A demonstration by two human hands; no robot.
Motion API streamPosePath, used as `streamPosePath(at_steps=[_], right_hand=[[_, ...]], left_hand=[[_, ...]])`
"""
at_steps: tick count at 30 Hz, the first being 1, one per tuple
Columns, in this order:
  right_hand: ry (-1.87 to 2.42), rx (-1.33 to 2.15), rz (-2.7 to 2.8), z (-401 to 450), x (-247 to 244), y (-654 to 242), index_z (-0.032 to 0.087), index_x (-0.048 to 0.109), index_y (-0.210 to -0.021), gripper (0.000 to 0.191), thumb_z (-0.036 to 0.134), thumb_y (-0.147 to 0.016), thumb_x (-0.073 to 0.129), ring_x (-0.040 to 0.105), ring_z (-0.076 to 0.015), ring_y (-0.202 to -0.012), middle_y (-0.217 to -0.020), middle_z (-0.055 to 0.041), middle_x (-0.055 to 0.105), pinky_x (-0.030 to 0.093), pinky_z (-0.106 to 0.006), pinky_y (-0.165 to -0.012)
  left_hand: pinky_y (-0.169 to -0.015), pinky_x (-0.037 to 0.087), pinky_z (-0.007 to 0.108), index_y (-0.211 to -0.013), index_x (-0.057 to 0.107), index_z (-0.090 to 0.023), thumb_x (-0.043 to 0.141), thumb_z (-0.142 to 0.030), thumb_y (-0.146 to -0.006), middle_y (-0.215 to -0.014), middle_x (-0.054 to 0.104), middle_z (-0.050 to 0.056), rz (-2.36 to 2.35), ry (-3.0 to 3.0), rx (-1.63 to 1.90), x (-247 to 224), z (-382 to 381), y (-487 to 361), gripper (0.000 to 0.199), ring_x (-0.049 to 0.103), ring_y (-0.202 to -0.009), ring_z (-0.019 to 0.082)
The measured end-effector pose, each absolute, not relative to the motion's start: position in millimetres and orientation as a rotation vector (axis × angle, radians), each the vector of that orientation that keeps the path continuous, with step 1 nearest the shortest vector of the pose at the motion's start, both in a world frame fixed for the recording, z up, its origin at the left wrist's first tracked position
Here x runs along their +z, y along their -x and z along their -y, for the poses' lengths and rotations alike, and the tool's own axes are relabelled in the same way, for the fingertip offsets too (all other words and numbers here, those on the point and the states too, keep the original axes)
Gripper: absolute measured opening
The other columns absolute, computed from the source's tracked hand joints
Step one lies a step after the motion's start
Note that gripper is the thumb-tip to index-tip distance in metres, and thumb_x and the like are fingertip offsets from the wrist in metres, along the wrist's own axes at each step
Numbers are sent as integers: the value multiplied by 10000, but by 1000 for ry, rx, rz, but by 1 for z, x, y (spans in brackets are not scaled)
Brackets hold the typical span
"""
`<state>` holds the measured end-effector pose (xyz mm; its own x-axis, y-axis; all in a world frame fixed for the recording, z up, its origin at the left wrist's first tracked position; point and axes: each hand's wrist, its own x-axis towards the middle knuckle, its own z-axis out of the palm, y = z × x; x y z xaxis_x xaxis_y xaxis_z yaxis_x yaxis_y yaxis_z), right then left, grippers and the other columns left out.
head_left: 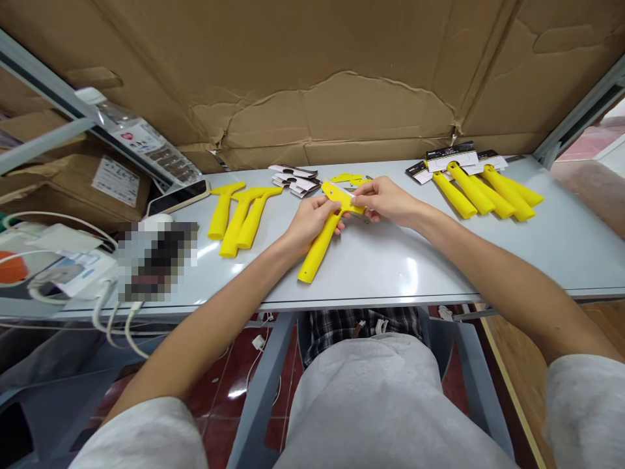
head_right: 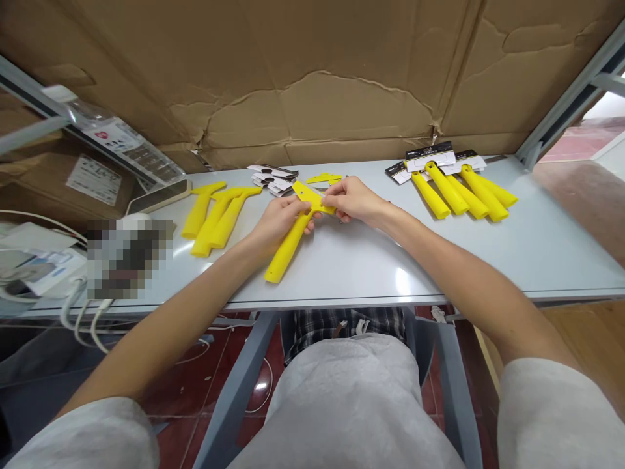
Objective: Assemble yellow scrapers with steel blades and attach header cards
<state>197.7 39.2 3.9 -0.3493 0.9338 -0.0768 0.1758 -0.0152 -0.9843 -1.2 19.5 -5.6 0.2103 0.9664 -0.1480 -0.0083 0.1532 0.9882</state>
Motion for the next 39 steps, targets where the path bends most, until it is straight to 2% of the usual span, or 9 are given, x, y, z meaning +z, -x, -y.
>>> streamPosePath(at_steps=[3,6,8,12,17,26,33,36,39], right_hand=[[1221,1402,1559,-42,3,-198,156,724,-793,180,237,-884,857,495,-99,-539,-666,-25,631,383,-244,-436],[1310,1354,1538,-45,2,-199,163,739,-833,126,225,-893,830,523,-105,-561,-687,-25,638,378,-240,-433],[1363,1326,1527,-48,0,-199,169,744,-864,96,222,-899,816,539,-108,-581,-699,-25,640,381,-236,-441],[1391,1315,1514,-48,0,-199,180,740,-884,104,228,-883,833,543,-118,-616,-728,-29,642,378,-237,-462],[1403,1319,1525,-44,3,-197,170,751,-884,52,198,-923,770,525,-112,-622,-754,-37,634,365,-241,-476],[1360,1344,1552,-40,2,-194,171,731,-795,126,197,-911,773,472,-107,-581,-627,-3,561,338,-241,-484],[1374,1337,1547,-38,1,-191,171,722,-792,148,227,-901,805,454,-99,-565,-600,13,534,336,-232,-478],[1349,1360,1532,-38,3,-191,170,722,-815,234,347,-915,838,464,-102,-579,-648,-10,577,345,-230,-471],[1317,1385,1505,-39,6,-195,174,732,-923,435,606,-953,764,502,-113,-588,-793,-75,714,363,-247,-464]], left_hand=[[-514,556,249,-1147,657,-134,765,-230,-823,-849,761,77,-1113,-1185,972,-3,-17,2,355,690,-570,155],[-592,582,265,-1430,537,-230,856,-210,-763,-990,770,57,-1185,-1269,1089,-2,-11,5,739,725,-617,159],[-645,571,247,-1487,525,-293,890,-194,-729,-1107,766,58,-1237,-1400,1155,-3,-8,8,847,723,-652,138],[-749,553,256,-1441,639,-268,871,-210,-731,-1199,764,70,-1329,-1779,1114,-6,-8,14,749,688,-729,146],[-916,546,328,-1456,651,-215,805,-226,-758,-1235,764,81,-1359,-2121,988,-8,-13,20,716,647,-763,175],[-978,504,415,-1160,735,-214,707,-227,-815,-1054,736,114,-1360,-2386,843,-9,-12,24,346,659,-957,322],[-970,497,410,-1134,727,-212,722,-250,-843,-973,725,109,-1354,-2375,818,-10,-9,21,294,672,-997,347],[-897,499,367,-1127,745,-212,713,-213,-832,-939,727,93,-1379,-2324,848,-9,-9,23,297,668,-906,310],[-834,503,330,-1071,771,-219,749,-199,-777,-910,724,67,-1386,-2181,939,-7,-10,24,295,655,-842,274]])
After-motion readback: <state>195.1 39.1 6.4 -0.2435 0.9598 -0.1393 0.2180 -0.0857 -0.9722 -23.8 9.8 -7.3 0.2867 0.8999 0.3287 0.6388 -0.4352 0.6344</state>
